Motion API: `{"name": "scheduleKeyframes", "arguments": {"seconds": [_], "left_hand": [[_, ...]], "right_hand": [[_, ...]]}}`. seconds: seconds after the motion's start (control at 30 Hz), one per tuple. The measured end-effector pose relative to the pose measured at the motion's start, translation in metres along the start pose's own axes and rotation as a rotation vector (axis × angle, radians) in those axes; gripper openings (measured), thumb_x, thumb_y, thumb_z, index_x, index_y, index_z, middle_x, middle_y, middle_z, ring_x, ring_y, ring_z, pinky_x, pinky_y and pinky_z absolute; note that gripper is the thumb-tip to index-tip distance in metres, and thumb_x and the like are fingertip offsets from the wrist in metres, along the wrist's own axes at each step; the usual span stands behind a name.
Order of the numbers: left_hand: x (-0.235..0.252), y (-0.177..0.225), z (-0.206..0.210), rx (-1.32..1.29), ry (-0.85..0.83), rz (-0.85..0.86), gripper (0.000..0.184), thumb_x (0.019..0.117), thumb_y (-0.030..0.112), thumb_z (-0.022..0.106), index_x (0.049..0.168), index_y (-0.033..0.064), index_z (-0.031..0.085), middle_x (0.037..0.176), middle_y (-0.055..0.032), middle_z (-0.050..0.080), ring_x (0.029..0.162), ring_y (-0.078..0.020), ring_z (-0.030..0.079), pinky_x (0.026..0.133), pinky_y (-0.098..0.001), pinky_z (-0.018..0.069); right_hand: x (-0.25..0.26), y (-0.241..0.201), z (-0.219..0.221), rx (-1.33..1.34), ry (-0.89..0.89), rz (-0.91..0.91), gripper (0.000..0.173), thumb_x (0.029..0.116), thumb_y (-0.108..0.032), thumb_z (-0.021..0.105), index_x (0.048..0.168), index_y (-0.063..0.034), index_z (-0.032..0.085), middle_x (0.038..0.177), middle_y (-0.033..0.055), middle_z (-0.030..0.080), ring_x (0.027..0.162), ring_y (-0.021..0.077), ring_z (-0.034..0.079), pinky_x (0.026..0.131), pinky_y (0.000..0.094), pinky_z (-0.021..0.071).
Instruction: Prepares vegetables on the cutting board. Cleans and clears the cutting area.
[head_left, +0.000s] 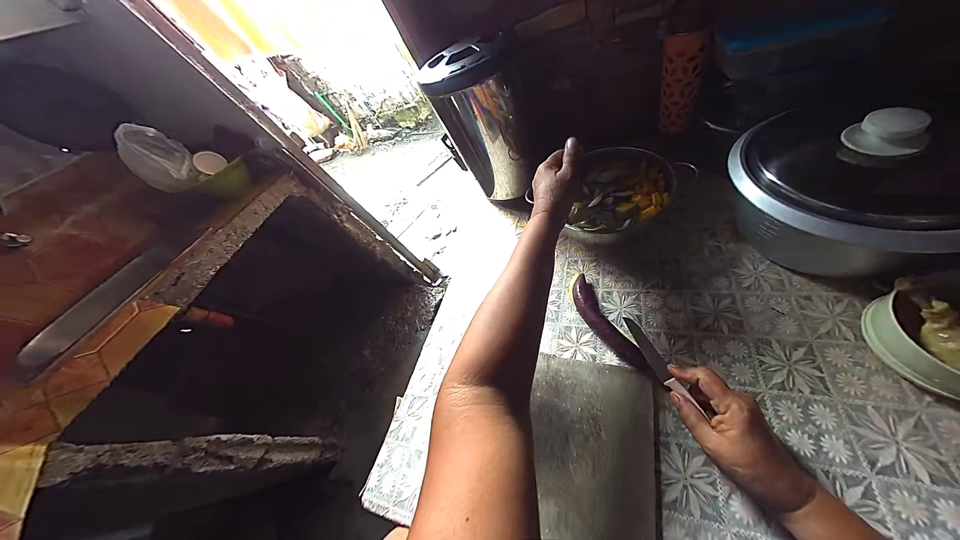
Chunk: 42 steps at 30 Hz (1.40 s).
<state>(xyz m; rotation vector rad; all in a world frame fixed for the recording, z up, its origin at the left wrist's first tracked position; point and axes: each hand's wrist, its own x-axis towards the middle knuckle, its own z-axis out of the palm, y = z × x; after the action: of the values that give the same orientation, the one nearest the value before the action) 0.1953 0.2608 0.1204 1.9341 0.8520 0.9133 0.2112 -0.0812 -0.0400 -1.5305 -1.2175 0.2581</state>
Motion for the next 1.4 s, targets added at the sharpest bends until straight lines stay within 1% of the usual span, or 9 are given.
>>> {"name": "scheduleKeyframes", "arguments": {"seconds": [0.2, 0.33, 0.47, 0.67, 0.8, 0.97, 1.1, 1.27, 1.4], "left_hand": [[-0.108, -0.015, -0.035, 0.555, -0.272, 0.083, 0.030, 0.1026, 0.015, 0.055, 0.126, 0.0003, 0.068, 0.115, -0.0210, 0.071, 0.107, -0.0351, 0.069, 0.096, -0.0555, 0.0540], [-0.162, -0.058, -0.036, 0.735, -0.519, 0.417, 0.043, 0.0890, -0.007, 0.059, 0.120, 0.0177, 0.075, 0.129, -0.0117, 0.067, 0.129, -0.0355, 0.056, 0.101, -0.0585, 0.0468], [-0.173, -0.062, -0.022, 0.866, -0.705, 0.520, 0.044, 0.1000, 0.002, 0.050, 0.133, 0.0244, 0.069, 0.146, -0.0095, 0.059, 0.148, -0.0380, 0.038, 0.113, -0.0609, 0.0351], [-0.176, -0.052, -0.022, 0.851, -0.684, 0.577, 0.027, 0.1032, 0.005, 0.052, 0.123, 0.0066, 0.071, 0.124, -0.0153, 0.070, 0.138, -0.0364, 0.052, 0.118, -0.0567, 0.0340], [-0.191, -0.020, -0.049, 0.880, -0.489, 0.590, 0.023, 0.1019, 0.011, 0.059, 0.119, 0.0030, 0.072, 0.114, -0.0160, 0.072, 0.118, -0.0333, 0.065, 0.109, -0.0499, 0.0453], [-0.248, 0.028, -0.091, 0.687, -0.307, 0.123, 0.022, 0.1038, 0.021, 0.058, 0.112, 0.0068, 0.072, 0.095, -0.0095, 0.071, 0.090, -0.0227, 0.069, 0.085, -0.0435, 0.0560], [-0.308, 0.004, -0.100, 0.097, -0.300, -0.421, 0.028, 0.1045, 0.024, 0.057, 0.118, 0.0044, 0.071, 0.099, -0.0040, 0.073, 0.088, -0.0088, 0.068, 0.086, -0.0336, 0.0556], [-0.358, -0.010, -0.090, 0.036, -0.249, -0.667, 0.026, 0.1028, 0.023, 0.063, 0.115, 0.0027, 0.072, 0.097, -0.0068, 0.074, 0.080, -0.0109, 0.069, 0.076, -0.0330, 0.0580], [-0.373, -0.008, -0.085, 0.232, -0.263, -0.593, 0.056, 0.0967, 0.023, 0.070, 0.145, 0.0052, 0.050, 0.090, -0.0113, 0.071, 0.070, -0.0178, 0.070, 0.070, -0.0373, 0.0612]], "right_hand": [[0.006, -0.013, -0.003, 0.236, 0.066, 0.180, 0.033, 0.0909, -0.005, 0.062, 0.123, 0.0047, 0.062, 0.076, -0.0019, 0.068, 0.057, -0.0043, 0.056, 0.055, 0.0124, 0.0497], [0.009, -0.011, -0.001, 0.249, 0.106, 0.201, 0.033, 0.0906, -0.004, 0.063, 0.123, 0.0046, 0.061, 0.065, -0.0061, 0.059, 0.050, -0.0037, 0.051, 0.051, 0.0122, 0.0466], [0.008, -0.011, -0.002, 0.251, 0.096, 0.196, 0.032, 0.0917, -0.004, 0.063, 0.123, 0.0043, 0.060, 0.066, -0.0055, 0.060, 0.051, -0.0036, 0.052, 0.051, 0.0126, 0.0467], [0.007, -0.014, -0.005, 0.302, 0.093, 0.208, 0.032, 0.0922, -0.001, 0.062, 0.123, 0.0052, 0.058, 0.069, -0.0048, 0.063, 0.052, -0.0038, 0.054, 0.051, 0.0123, 0.0471], [0.007, -0.014, -0.006, 0.337, 0.096, 0.219, 0.032, 0.0924, 0.000, 0.062, 0.123, 0.0049, 0.057, 0.071, -0.0043, 0.065, 0.053, -0.0033, 0.055, 0.052, 0.0132, 0.0484], [0.008, -0.020, -0.008, 0.356, 0.098, 0.245, 0.031, 0.0932, 0.000, 0.062, 0.124, 0.0028, 0.057, 0.065, -0.0086, 0.061, 0.051, -0.0039, 0.055, 0.051, 0.0127, 0.0483], [0.004, -0.020, -0.008, 0.233, -0.001, 0.245, 0.041, 0.0928, -0.001, 0.058, 0.133, 0.0048, 0.056, 0.067, -0.0056, 0.057, 0.053, -0.0032, 0.050, 0.052, 0.0129, 0.0440], [-0.010, -0.032, -0.007, 0.026, -0.132, 0.110, 0.046, 0.0914, -0.010, 0.055, 0.136, 0.0011, 0.060, 0.067, -0.0018, 0.056, 0.052, 0.0016, 0.046, 0.051, 0.0205, 0.0421], [-0.026, -0.048, 0.007, -0.216, -0.228, -0.184, 0.043, 0.0939, -0.018, 0.051, 0.128, -0.0021, 0.070, 0.085, 0.0100, 0.074, 0.060, 0.0177, 0.063, 0.057, 0.0369, 0.0544]]}}
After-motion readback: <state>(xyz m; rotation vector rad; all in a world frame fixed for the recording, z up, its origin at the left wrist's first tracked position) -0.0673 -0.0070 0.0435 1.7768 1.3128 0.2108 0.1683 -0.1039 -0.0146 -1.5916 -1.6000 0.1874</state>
